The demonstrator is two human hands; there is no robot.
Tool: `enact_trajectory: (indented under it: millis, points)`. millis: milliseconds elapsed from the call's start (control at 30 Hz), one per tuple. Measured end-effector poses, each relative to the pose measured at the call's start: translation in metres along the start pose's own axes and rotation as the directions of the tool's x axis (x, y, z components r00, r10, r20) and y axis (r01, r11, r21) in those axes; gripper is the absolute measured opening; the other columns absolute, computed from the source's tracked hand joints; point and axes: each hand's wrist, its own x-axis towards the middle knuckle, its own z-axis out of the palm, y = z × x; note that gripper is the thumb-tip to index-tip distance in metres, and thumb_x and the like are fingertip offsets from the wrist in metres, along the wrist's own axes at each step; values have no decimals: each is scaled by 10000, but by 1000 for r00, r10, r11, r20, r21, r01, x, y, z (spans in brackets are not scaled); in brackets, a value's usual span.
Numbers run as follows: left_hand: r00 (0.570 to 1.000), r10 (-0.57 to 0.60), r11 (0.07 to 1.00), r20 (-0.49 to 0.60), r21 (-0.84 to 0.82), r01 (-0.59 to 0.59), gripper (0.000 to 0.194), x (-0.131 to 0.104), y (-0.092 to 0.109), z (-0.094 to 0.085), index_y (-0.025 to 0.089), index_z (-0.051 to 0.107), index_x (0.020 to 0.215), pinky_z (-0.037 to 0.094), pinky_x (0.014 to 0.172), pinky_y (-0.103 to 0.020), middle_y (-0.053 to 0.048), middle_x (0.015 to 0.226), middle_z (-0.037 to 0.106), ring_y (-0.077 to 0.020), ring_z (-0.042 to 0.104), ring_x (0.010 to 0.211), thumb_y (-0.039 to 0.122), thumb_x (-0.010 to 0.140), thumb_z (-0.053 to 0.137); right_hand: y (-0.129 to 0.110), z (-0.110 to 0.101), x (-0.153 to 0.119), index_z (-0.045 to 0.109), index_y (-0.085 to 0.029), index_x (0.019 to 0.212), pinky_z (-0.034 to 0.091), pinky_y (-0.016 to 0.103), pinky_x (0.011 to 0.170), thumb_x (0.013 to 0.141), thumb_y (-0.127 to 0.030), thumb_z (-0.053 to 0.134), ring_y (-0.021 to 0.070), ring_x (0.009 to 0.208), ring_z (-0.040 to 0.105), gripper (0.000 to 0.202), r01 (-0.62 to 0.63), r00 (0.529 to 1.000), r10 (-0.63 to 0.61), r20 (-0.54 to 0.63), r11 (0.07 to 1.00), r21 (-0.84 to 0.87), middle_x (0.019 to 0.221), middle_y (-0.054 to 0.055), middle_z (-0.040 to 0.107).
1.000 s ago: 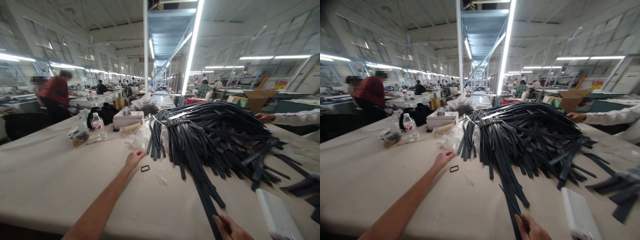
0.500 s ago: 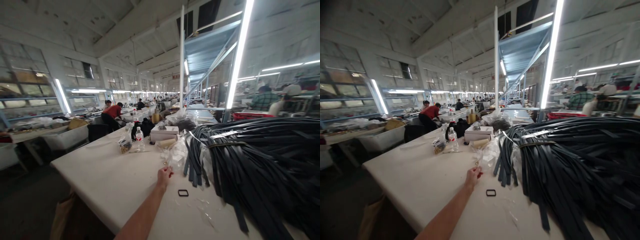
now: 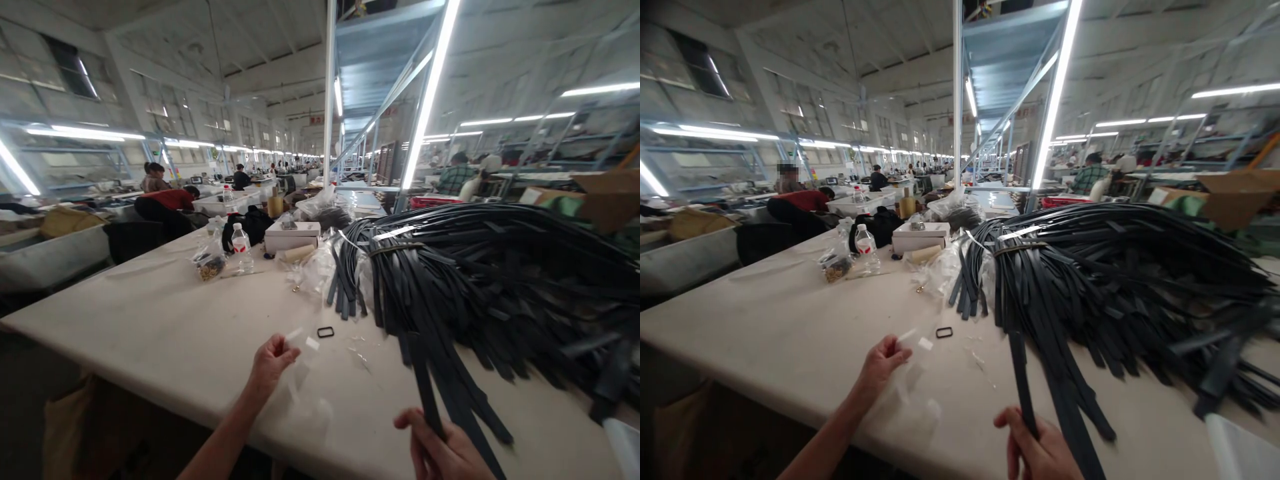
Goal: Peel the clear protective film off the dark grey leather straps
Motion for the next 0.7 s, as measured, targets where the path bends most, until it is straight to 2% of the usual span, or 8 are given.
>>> enact_trajectory:
  millis: [67,167,300,433,567,633,700]
  points:
    - [999,34,999,-15,21,-34,491,2,3,1,165,521,583,313,484,-188,77,520,483,-73,404,505,468,503,900,-22,24,15,611,-136,868,298,185,345,673,-878,495,65,336,357,775,34,994,-40,97,997,69,425,-39,502]
    - [997,66,998,-32,22,-65,546,5,8,1,171,483,529,292,479,-195,78,483,444,-69,366,485,540,500,884,-49,53,29,606,-116,900,311,172,351,743,-787,523,58,348,348,694,68,975,-88,202,992,105,439,-45,516]
    - [999,40,999,-27,-36,-41,583,9,14,-4,176,445,517,260,473,-203,70,473,421,-64,329,471,632,598,799,-66,81,41,627,-92,962,329,176,345,770,-725,525,63,355,317,669,60,955,-87,284,993,104,430,-46,516]
    - [1000,-5,990,-16,-139,3,577,13,17,-4,191,400,561,222,460,-209,87,489,372,-57,283,457,607,634,794,-72,112,51,629,-85,1085,343,171,340,805,-620,543,77,371,361,609,53,953,-62,298,998,38,450,-46,534]
    - [999,7,976,-38,-219,-16,579,15,18,9,194,405,594,250,477,-212,85,511,373,-60,289,470,639,638,773,-69,145,61,605,-66,1109,337,177,307,769,-573,573,107,374,448,612,71,949,-61,310,997,-21,445,-53,507]
    - [999,21,969,-47,-244,-32,598,18,18,16,195,408,598,255,481,-216,85,511,360,-61,283,471,678,617,761,-63,156,68,617,-81,1026,328,174,302,748,-552,581,101,361,434,548,94,954,-74,291,994,-55,434,-61,478]
    - [999,27,964,-43,-265,-38,614,20,18,20,198,404,604,255,481,-218,88,514,338,-61,272,467,708,605,746,-56,160,77,620,-126,855,298,163,316,738,-522,594,73,342,377,414,137,957,-110,270,987,-83,414,-61,458]
